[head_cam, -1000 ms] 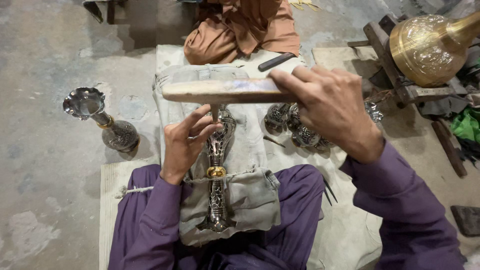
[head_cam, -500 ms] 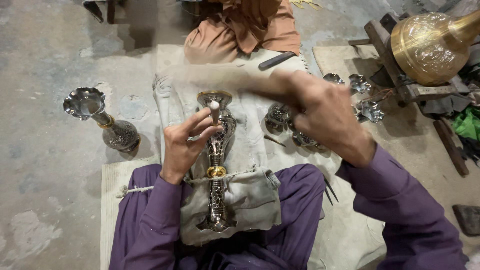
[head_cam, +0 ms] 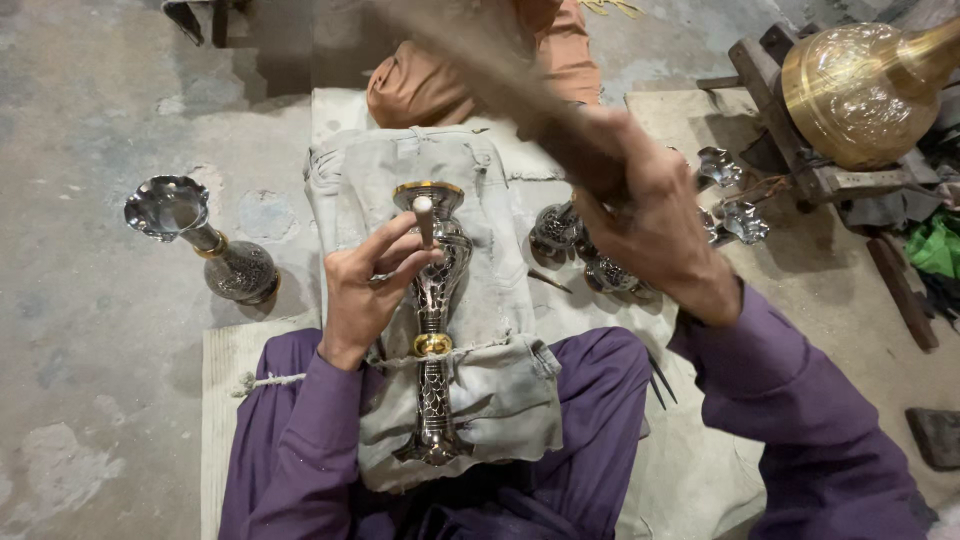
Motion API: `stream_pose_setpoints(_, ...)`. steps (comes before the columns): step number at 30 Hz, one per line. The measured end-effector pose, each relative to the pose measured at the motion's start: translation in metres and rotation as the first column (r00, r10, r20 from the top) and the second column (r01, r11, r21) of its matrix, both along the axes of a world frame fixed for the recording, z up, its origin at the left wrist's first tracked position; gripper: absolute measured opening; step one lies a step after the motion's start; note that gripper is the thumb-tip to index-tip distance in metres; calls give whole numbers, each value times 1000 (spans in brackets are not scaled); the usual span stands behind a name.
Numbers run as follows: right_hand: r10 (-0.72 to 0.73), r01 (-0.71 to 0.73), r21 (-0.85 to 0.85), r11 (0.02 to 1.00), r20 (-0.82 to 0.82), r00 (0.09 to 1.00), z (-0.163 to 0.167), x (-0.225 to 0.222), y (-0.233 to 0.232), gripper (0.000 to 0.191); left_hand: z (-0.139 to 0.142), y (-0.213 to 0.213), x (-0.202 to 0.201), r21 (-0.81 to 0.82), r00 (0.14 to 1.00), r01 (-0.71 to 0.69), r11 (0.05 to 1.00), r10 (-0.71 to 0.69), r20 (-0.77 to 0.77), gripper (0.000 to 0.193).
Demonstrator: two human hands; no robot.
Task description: The person sits on the workshop floor and decorates an ornate metal vase, holding a small punch against the vase surface with one hand and striking it with a wooden mallet in the other, repositioning the punch repeatedly to work the pattern around the vase body.
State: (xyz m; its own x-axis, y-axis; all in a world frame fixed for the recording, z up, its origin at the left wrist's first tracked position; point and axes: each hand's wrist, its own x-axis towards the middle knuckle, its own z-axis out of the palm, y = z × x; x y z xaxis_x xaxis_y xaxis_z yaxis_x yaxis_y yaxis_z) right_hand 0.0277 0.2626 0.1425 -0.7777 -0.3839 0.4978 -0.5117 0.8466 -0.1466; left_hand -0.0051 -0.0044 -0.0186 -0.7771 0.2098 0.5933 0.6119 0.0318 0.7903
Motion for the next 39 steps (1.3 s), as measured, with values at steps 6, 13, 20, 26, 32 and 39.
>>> stream_pose_setpoints(6,-235,223,409,885,-23,972,-4,3,0,42,0,-2,1,-80,998,-59,995,59,-3,44)
stream_pose_setpoints(13,-255,184,372,910,151,955,3,0,2,36,-1,0,-1,1,1000,-4,1000,4,2,45)
stream_pose_setpoints(20,-58,49,122,991,65,996,4,7,-1,49,-4,0,-1,-46,999,-44,998,44,7,44)
stream_pose_setpoints(26,-82,83,70,994,-7,997,2,1,3,48,-5,0,-2,-1,1000,-4,1000,4,-8,47)
stream_pose_setpoints(32,-119,195,422,885,-198,973,-1,-5,11,27,-3,1,-3,-38,999,-49,998,50,6,46)
stream_pose_setpoints(39,-116,155,399,904,-120,986,-8,0,8,44,-6,0,-2,7,1000,-5,1000,5,-27,44)
